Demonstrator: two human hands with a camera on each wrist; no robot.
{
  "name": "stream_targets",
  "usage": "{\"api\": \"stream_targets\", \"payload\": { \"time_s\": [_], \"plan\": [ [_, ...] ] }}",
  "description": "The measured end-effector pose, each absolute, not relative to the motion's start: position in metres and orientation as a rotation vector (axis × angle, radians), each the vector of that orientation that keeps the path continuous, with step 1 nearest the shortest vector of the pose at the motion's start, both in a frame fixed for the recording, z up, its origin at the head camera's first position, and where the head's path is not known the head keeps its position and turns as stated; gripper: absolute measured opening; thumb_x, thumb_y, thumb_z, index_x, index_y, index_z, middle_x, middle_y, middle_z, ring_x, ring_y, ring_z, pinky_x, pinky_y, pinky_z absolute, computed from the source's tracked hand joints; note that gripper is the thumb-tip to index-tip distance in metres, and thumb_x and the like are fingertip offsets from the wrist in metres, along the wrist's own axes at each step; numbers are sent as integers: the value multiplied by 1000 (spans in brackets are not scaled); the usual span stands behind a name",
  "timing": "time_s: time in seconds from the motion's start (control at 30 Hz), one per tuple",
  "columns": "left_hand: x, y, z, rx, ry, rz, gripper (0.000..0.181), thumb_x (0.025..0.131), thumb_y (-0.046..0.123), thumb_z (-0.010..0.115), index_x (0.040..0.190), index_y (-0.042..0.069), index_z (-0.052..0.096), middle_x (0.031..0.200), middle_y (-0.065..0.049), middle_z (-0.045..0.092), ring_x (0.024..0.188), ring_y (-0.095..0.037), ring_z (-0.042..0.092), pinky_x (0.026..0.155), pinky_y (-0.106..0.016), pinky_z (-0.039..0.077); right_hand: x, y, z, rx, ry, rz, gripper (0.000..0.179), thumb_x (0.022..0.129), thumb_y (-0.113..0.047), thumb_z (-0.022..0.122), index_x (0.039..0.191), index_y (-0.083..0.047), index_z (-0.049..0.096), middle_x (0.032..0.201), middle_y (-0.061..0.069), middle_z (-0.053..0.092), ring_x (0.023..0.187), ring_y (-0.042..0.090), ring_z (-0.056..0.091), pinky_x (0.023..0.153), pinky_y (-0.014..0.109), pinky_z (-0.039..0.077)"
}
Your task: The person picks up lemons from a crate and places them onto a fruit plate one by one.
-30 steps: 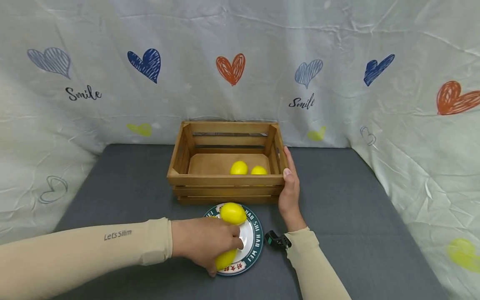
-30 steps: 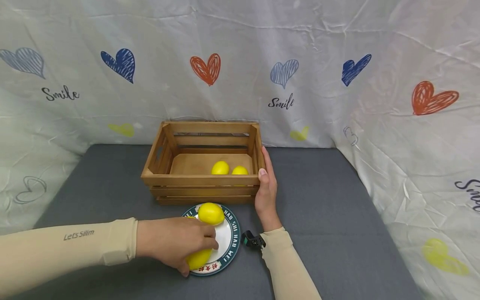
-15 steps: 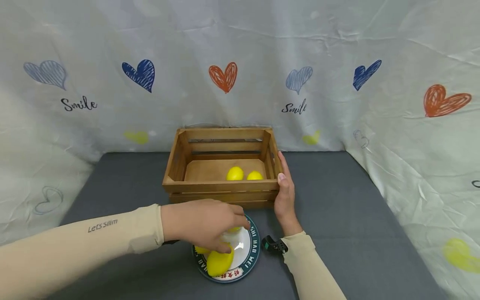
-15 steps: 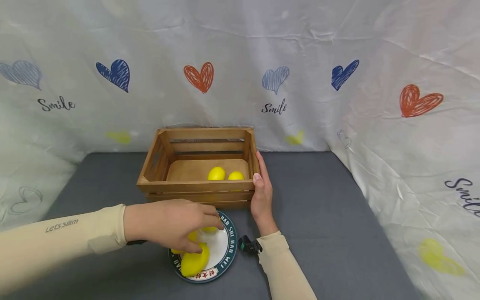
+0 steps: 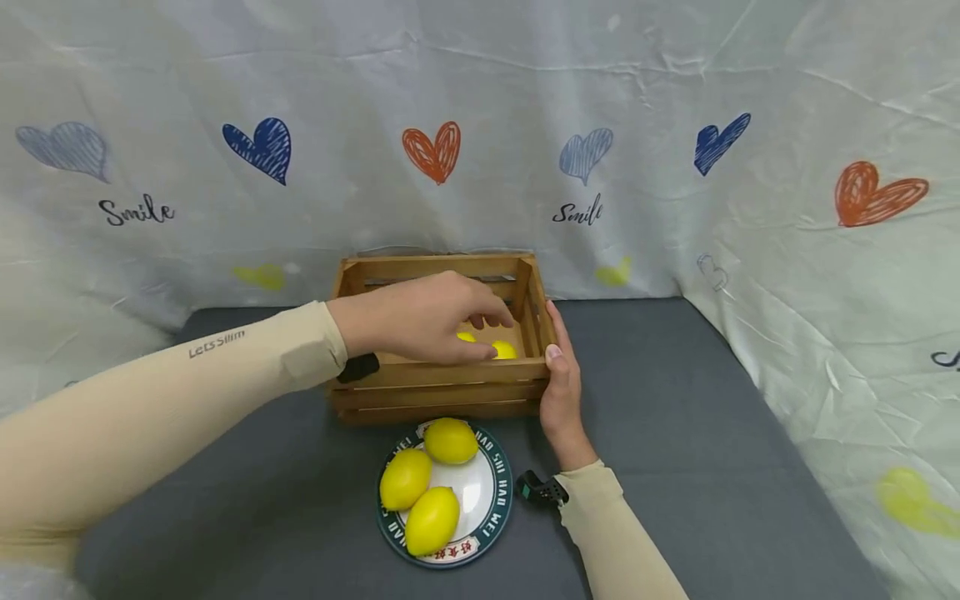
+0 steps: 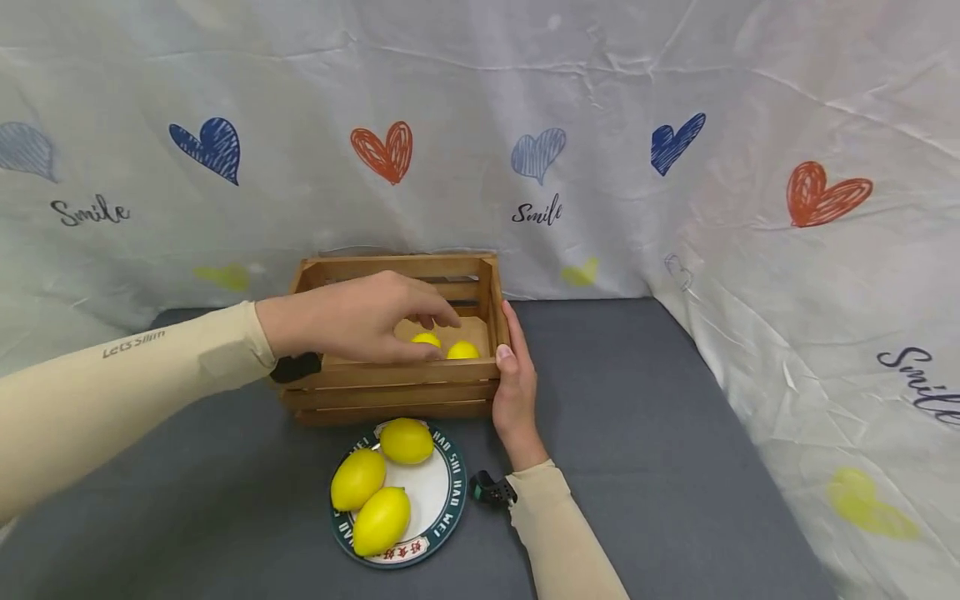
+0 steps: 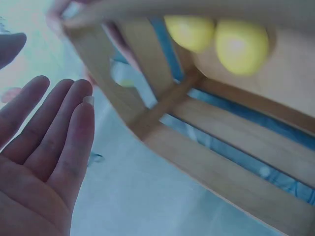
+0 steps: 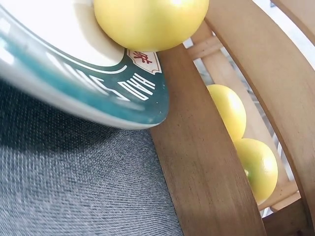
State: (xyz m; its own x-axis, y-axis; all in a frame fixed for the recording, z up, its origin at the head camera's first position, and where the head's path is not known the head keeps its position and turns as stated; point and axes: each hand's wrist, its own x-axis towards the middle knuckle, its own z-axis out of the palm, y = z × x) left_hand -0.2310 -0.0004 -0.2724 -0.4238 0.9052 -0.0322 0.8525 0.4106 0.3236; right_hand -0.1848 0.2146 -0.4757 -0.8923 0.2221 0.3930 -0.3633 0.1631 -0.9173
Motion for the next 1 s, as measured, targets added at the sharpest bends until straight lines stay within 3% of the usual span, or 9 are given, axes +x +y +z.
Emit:
{"api": "stream_targets", "payload": {
  "time_s": [0.27, 0.5, 0.7, 1.0],
  "plan": [
    [-275, 15, -299, 1451, 2444, 267, 50, 100, 32, 75, 146, 12, 67, 140, -6, 71, 119, -23, 69, 105, -44, 59, -185, 216, -478, 146, -2005, 1757, 66, 103, -42, 33, 168, -40, 37, 175, -13, 34, 161, 19, 33, 132, 63, 18],
    [-305, 46, -334, 1399, 2292, 117, 58, 97, 19, 76, 152, 12, 62, 151, -9, 65, 137, -29, 64, 113, -46, 56, -186, 218, -478, 140, -1990, 1777, 66, 102, -43, 34, 168, -40, 38, 175, -13, 34, 161, 19, 34, 131, 63, 19],
    [-312, 64, -354, 1354, 2197, -5, 59, 97, 6, 71, 155, 9, 59, 155, -11, 62, 141, -28, 61, 119, -45, 51, -187, 214, -478, 151, -1991, 1774, 67, 101, -44, 33, 168, -37, 37, 175, -12, 35, 160, 20, 35, 131, 61, 22],
    [-317, 81, -369, 1397, 2102, -50, 53, 102, -2, 61, 152, 16, 63, 157, -7, 60, 146, -25, 54, 127, -44, 42, -187, 219, -478, 143, -1982, 1759, 67, 101, -43, 34, 168, -37, 38, 175, -11, 36, 161, 19, 35, 131, 59, 22]
  ]
}}
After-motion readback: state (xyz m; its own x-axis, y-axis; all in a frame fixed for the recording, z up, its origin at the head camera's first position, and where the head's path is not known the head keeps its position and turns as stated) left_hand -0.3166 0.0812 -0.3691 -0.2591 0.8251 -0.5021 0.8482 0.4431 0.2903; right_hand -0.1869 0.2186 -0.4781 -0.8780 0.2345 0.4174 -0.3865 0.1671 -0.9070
